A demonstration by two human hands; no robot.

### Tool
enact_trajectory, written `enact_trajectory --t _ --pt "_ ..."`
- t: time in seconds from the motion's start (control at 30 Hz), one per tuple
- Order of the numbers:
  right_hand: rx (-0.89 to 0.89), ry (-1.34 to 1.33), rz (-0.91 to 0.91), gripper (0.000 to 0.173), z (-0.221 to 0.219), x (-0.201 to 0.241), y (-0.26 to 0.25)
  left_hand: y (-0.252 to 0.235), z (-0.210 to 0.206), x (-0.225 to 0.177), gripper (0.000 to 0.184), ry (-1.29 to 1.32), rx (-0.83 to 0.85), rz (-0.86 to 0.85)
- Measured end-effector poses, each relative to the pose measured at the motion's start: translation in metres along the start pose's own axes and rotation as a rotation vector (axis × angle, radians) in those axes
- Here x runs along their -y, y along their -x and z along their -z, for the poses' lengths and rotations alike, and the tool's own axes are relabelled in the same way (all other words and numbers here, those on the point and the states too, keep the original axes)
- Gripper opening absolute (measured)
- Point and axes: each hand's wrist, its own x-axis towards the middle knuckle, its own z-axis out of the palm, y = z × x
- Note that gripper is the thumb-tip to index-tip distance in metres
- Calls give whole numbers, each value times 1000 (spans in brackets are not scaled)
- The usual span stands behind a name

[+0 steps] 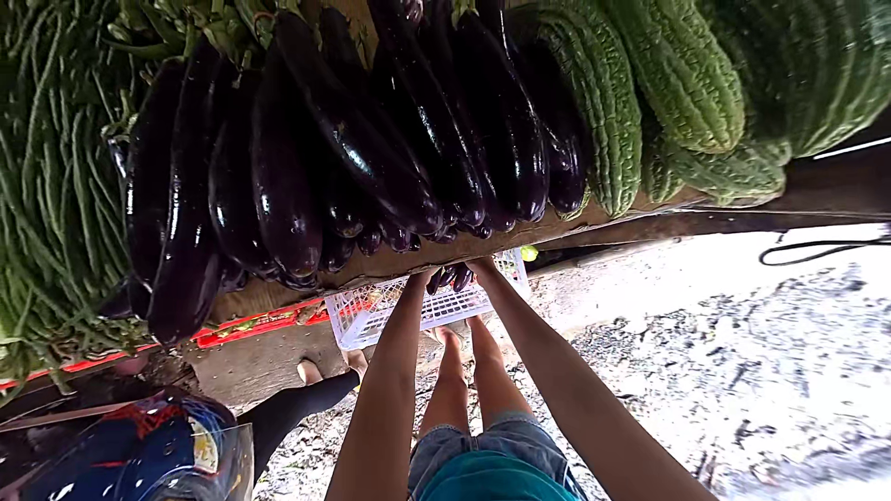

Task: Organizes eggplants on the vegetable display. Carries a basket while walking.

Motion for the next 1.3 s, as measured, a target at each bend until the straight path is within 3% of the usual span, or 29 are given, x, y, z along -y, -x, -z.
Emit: enact_trajectory --t 0.1,0.2,0.3,0.4,0.5,0.53,0.6,0.73,0.83,0.93,1.13,1.3 --pt "-14 -94 5 54 0 -6 -1 7 9 -1 65 48 3 1" --pt "8 -28 -3 56 11 4 5 30 38 -18 62 -70 23 38" --pt "23 -51 85 52 28 20 29 71 69 -36 50 -190 -72 17" --pt "48 -271 114 45 35 20 47 112 88 -44 36 337 -121 -23" --pt "68 -360 113 41 45 19 58 127 97 -59 28 472 202 75" --pt "67 -357 141 42 49 21 62 128 98 -54 31 449 322 144" --pt "72 -407 170 42 58 24 68 141 102 -36 39 483 409 231" --pt "88 -477 72 40 74 28 83 200 118 -4 43 411 362 227" --pt "125 -519 140 38 82 26 97 246 128 26 43 376 378 140" --pt "161 -347 152 45 96 26 116 291 137 55 42 470 388 89" --pt "295 273 169 51 147 41 168 358 161 97 35 768 335 6" --pt "419 260 217 41 185 45 202 398 178 109 35 729 371 -158"
